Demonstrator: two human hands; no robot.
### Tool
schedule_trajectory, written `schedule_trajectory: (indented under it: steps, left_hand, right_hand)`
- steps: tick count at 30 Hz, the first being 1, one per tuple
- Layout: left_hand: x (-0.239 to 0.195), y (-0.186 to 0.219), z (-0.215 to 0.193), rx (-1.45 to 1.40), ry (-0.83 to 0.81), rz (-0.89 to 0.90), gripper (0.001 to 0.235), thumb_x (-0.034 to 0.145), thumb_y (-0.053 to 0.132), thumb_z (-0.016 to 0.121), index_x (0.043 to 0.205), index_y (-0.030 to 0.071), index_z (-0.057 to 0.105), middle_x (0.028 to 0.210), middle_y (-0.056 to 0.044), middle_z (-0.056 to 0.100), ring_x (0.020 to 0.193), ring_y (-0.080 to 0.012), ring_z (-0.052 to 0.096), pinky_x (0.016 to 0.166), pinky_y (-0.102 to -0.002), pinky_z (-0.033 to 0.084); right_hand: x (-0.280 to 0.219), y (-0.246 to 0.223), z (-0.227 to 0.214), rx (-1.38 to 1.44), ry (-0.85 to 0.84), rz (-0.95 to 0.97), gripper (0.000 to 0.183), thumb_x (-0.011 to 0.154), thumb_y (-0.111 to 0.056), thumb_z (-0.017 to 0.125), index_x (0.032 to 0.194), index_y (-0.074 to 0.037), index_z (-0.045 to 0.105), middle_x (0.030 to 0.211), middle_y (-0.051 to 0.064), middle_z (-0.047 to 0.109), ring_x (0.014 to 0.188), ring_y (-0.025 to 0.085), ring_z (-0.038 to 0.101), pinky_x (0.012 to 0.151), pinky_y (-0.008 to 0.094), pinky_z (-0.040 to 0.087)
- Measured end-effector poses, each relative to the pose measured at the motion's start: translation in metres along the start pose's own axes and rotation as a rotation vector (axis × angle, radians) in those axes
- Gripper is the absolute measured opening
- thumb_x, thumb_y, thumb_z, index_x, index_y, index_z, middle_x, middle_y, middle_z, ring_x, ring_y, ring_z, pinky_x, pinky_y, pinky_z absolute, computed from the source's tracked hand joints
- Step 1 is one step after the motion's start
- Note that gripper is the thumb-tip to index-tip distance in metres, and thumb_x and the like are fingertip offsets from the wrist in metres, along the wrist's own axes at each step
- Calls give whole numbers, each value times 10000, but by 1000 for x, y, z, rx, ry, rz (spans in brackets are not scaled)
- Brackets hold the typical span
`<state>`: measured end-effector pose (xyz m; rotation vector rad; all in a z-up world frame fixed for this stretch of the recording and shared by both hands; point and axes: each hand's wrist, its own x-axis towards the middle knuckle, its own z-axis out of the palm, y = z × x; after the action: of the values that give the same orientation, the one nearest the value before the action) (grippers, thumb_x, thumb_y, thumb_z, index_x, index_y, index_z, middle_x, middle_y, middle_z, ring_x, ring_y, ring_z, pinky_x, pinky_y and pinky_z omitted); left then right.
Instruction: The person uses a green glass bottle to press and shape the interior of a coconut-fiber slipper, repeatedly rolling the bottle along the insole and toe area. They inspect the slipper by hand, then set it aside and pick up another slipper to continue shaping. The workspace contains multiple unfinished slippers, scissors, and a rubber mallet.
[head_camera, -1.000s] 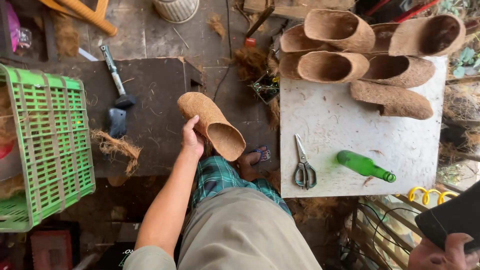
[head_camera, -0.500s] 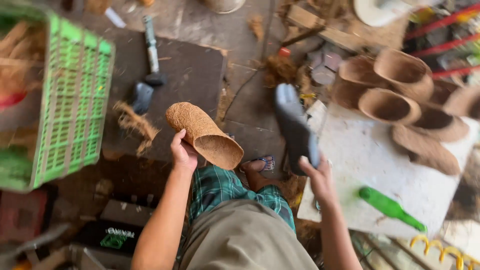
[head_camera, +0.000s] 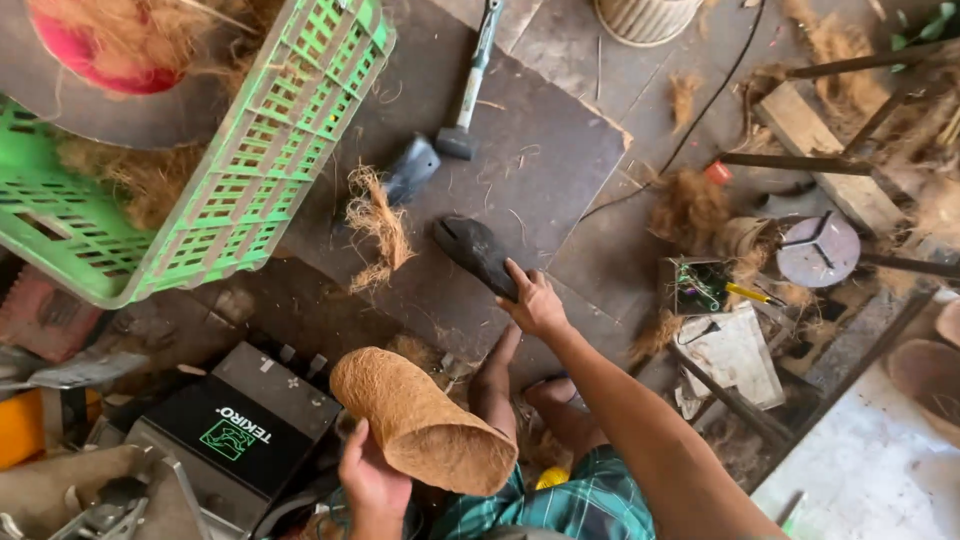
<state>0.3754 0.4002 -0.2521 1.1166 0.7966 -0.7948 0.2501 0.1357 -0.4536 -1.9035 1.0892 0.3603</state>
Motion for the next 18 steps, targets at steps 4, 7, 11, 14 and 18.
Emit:
schedule_trajectory:
  steps: [4,7,11,14,18]
  left_hand:
    - [9,-16,1,-118,-29,-33,527,874,256,533,1367,73,511,1248,-153,594,1135,-327,554,975,-435,432]
    - [22,-25,15,-115,-27,-52,566,854,228,542,1396,75,494,1265,-146,589,1144,-312,549,985,-427,437]
    - [30,-21,62,37,-25,-117,643,816,312,591,1419,105,507,1278,-116,602,1135,-284,562,958,-399,441]
    - [37,-22,101,156,-92,-37,600,915,322,594,1475,156,457,1406,-148,535,1259,-306,521,1102,-495,385]
    - [49,-42,144,273,-191,47,642,907,330,652,1475,120,438,1462,-159,493,1298,-310,496,1129,-502,368]
  right_hand:
    - [39,-1,35,2,-24,-127,920,855,-348,720,1589,-210,181,1315,238,421,1131,492,496,947,551,423]
    - [55,8,60,60,-50,-162,990,819,-271,755,1589,-184,138,1484,243,314,1309,459,364,1041,527,382]
    - [50,-3,41,170,-127,-66,809,871,-603,517,1459,-51,448,1525,191,409,1387,378,413,1121,474,332]
    - [-42,-95,-79,631,-289,-25,695,875,-613,574,1377,-133,600,1107,274,671,1010,400,704,965,443,535]
    - [-88,-81,-104,886,-424,-146,841,865,-466,660,1564,-134,330,1458,277,471,1283,361,505,1071,539,414]
